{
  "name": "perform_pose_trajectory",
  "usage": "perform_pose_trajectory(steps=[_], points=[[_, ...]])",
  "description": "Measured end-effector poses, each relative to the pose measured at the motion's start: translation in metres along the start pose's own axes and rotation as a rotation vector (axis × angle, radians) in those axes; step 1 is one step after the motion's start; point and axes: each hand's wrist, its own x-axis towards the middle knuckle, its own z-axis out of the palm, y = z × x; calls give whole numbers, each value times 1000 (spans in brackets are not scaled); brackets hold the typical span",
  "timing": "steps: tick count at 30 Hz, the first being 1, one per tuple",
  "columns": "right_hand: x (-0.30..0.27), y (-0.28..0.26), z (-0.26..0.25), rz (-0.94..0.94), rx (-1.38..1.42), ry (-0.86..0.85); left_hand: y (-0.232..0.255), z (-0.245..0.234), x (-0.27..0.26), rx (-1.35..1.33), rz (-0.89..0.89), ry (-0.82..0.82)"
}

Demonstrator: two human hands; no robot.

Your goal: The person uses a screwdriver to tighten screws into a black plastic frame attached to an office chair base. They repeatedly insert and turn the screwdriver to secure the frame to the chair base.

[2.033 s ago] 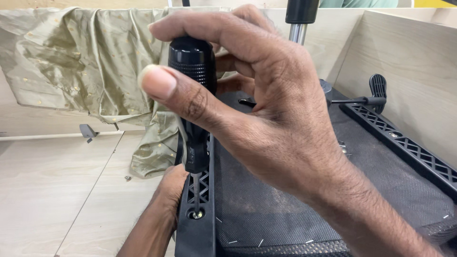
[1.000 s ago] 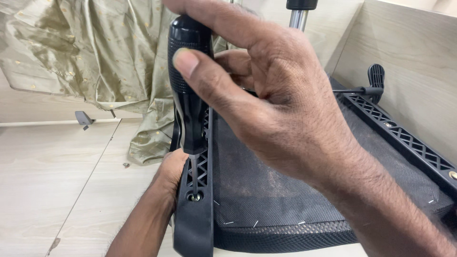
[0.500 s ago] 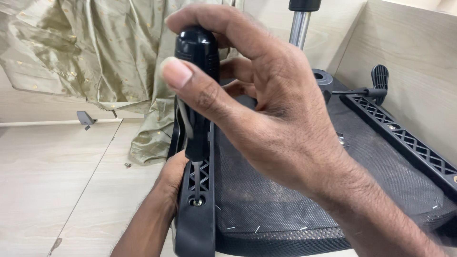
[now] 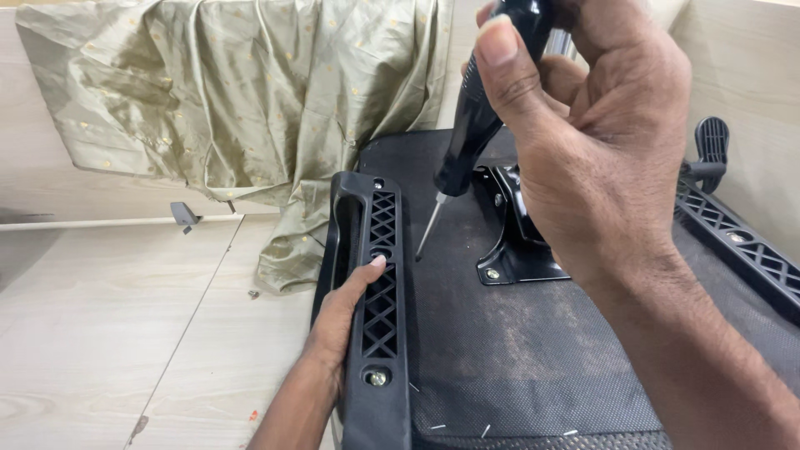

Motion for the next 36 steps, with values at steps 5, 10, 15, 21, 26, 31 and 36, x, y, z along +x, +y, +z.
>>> perform_pose_trajectory(steps=[5, 10, 15, 21, 26, 31, 36], points=[[0, 17, 9, -7, 21, 3, -1, -1, 4, 43, -7, 47], [2, 32, 25, 113, -25, 60, 0, -3, 5, -9, 12, 34], [4, 44, 42, 106, -63, 61, 7, -10, 5, 250, -13, 196], [23, 62, 59, 104, -116, 78, 27, -15, 43, 366, 76, 66], [47, 90, 88, 103, -226, 237, 40, -7, 117, 393, 118, 169], [70, 118, 123, 68, -266, 539, 46, -4, 167, 459, 112, 222], [91, 139, 142, 126, -201, 734, 52, 3, 182, 577, 58, 341]])
